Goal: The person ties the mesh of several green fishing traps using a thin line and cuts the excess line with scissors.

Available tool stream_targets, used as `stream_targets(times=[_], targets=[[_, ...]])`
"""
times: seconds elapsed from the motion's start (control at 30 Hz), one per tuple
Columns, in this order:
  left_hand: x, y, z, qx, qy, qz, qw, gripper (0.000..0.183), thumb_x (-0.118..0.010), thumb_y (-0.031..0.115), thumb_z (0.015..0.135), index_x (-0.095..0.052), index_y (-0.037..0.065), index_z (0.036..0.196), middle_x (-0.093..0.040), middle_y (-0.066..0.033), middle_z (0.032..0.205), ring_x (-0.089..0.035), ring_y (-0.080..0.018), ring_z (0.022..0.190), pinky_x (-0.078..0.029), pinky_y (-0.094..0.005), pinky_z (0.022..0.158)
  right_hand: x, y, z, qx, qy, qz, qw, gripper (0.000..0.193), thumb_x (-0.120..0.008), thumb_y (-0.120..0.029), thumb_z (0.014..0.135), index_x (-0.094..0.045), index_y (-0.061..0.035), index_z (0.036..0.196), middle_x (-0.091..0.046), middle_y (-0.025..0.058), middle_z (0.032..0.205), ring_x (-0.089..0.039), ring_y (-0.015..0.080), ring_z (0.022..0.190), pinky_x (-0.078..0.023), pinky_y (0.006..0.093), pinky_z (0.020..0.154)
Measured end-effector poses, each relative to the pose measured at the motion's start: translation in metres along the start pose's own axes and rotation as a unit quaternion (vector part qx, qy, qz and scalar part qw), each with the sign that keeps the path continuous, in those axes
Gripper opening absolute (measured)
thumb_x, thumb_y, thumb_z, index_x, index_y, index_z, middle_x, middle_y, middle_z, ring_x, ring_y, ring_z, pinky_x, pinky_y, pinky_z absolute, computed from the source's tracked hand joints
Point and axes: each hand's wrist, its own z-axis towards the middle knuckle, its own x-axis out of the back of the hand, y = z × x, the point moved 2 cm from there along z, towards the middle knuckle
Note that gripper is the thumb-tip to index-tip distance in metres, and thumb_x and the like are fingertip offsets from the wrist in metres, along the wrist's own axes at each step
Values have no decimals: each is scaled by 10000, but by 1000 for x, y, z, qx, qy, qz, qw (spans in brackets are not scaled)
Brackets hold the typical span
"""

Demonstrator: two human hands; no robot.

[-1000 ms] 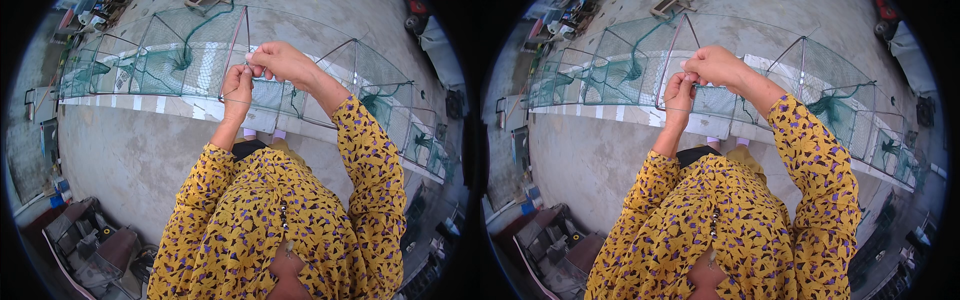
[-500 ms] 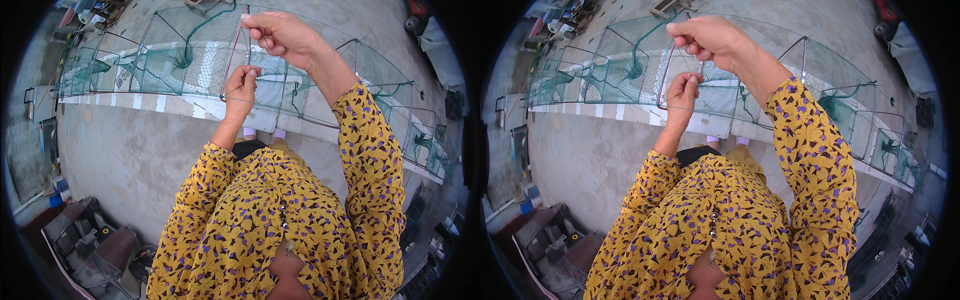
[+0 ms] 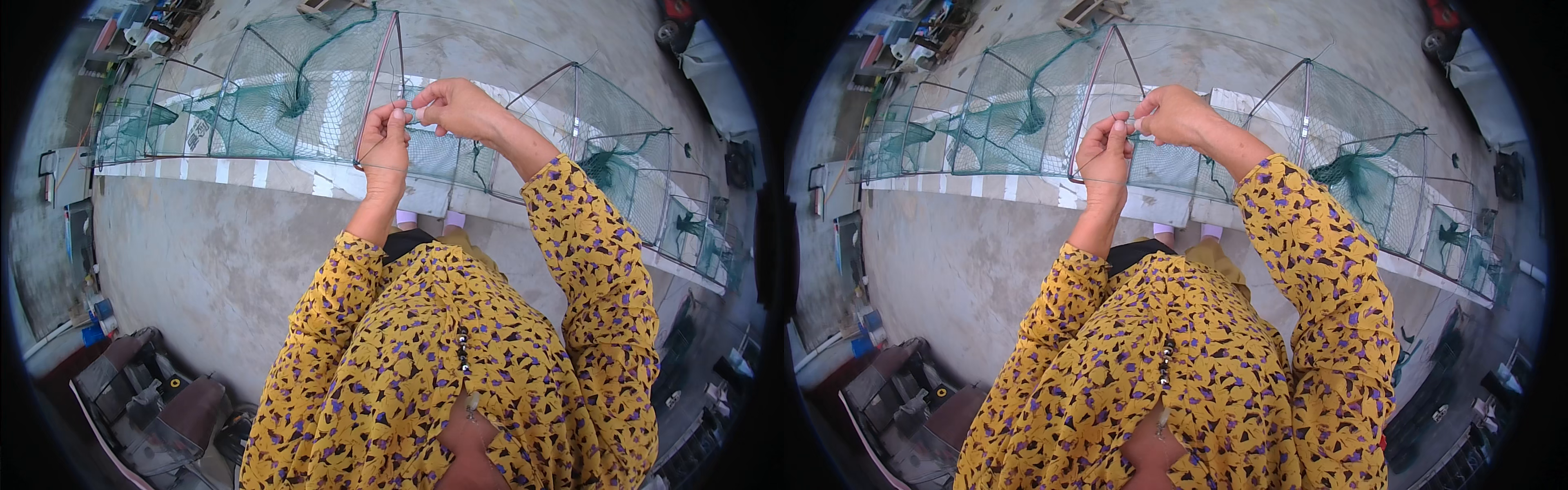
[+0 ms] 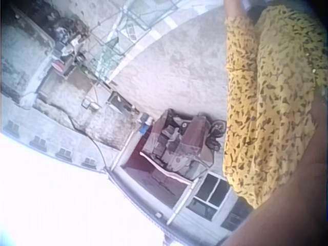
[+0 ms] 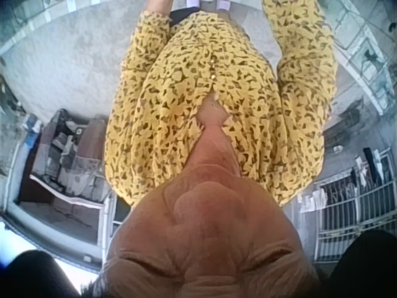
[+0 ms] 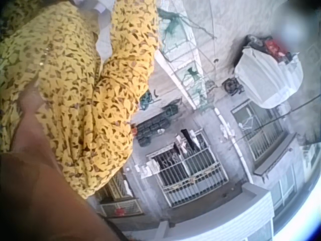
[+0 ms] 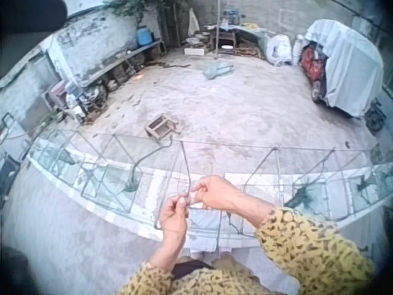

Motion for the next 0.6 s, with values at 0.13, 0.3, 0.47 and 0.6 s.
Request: stream_targets(times=[0.13, 0.3, 0.47, 0.6], targets=[[1, 2, 0, -9, 29, -29, 999, 165, -538, 100, 861, -526, 9, 998, -551, -6, 760, -427, -38, 564, -366, -166, 510, -12, 10, 4, -15, -18, -8, 1000, 164, -626, -130, 763, -604, -23, 887, -587, 27, 736, -537, 93, 611, -429, 231, 542], [3, 1, 0, -39, 37, -16, 998, 131, -555, 64, 842, -521, 2, 952, -552, -11, 748, -467, -45, 546, -395, -173, 492, -12, -6, -10, 104, 140, -248, 953, 150, -564, -217, 744, -575, -85, 815, -616, 113, 770, -598, 282, 733, -466, 384, 631], [-1, 3, 1, -29, 8, 26, 999, 104, -544, 69, 849, -516, -1, 922, -551, -16, 724, -482, -50, 547, -411, -172, 489, -18, -13, -8, 213, 240, -285, 903, 155, -549, -218, 756, -552, -64, 758, -608, 100, 723, -588, 303, 707, -458, 386, 609], [2, -1, 4, -41, 9, 59, 997, 95, -519, 92, 869, -509, 6, 909, -552, -15, 710, -482, -50, 544, -414, -172, 488, -16, -7, 2, 78, 194, -313, 927, 230, -546, -288, 759, -615, -69, 743, -618, 126, 722, -590, 317, 718, -464, 386, 624]])
